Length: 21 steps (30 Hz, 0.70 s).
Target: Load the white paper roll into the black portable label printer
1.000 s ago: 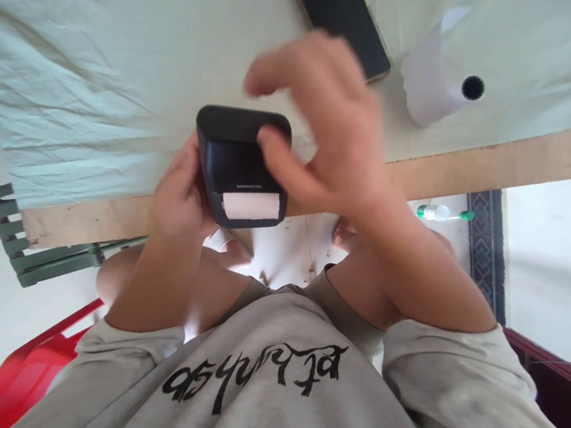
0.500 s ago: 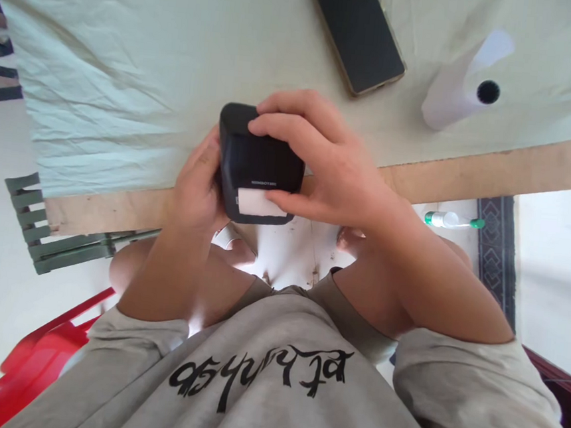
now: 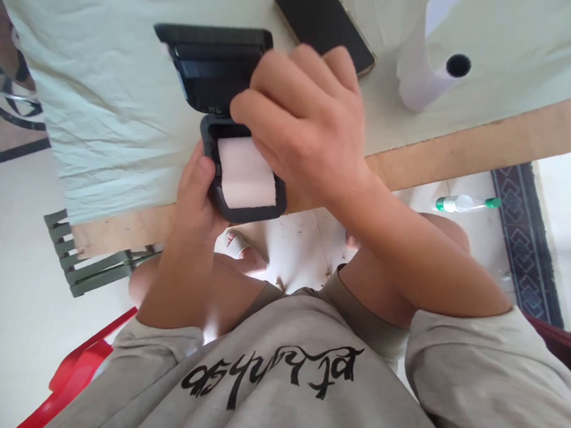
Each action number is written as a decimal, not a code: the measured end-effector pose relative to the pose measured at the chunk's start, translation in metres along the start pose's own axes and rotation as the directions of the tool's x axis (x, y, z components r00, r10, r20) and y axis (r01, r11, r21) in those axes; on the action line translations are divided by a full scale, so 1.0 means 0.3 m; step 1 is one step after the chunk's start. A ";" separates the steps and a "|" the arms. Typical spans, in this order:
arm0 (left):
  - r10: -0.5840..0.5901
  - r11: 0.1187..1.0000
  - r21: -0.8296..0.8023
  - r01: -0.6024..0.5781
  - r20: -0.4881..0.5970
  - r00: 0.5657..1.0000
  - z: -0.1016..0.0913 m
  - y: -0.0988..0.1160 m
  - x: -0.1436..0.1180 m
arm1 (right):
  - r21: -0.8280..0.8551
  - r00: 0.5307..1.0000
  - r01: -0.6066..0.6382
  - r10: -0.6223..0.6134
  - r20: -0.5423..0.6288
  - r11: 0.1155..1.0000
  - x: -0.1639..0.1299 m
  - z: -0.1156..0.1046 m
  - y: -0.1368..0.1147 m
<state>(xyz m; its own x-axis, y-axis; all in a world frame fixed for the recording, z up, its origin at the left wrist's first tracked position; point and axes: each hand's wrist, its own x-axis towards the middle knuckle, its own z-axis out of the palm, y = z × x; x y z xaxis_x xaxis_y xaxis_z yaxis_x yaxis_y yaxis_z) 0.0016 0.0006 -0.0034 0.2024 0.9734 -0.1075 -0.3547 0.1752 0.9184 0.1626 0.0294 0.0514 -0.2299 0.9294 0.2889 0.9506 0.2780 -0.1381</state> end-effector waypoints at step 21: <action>-0.020 0.998 -0.057 0.020 0.009 1.000 -0.009 -0.005 0.000 | 0.852 0.973 -0.138 -0.094 0.213 0.504 -0.018 -0.048 0.148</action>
<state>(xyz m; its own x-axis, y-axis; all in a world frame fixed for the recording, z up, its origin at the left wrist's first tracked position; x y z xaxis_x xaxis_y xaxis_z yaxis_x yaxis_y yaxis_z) -0.0003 0.0007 -0.0057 0.2178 0.9683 -0.1221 -0.4017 0.2029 0.8930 0.2091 0.0333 0.0573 -0.3575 0.9294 0.0923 0.3333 0.2193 -0.9170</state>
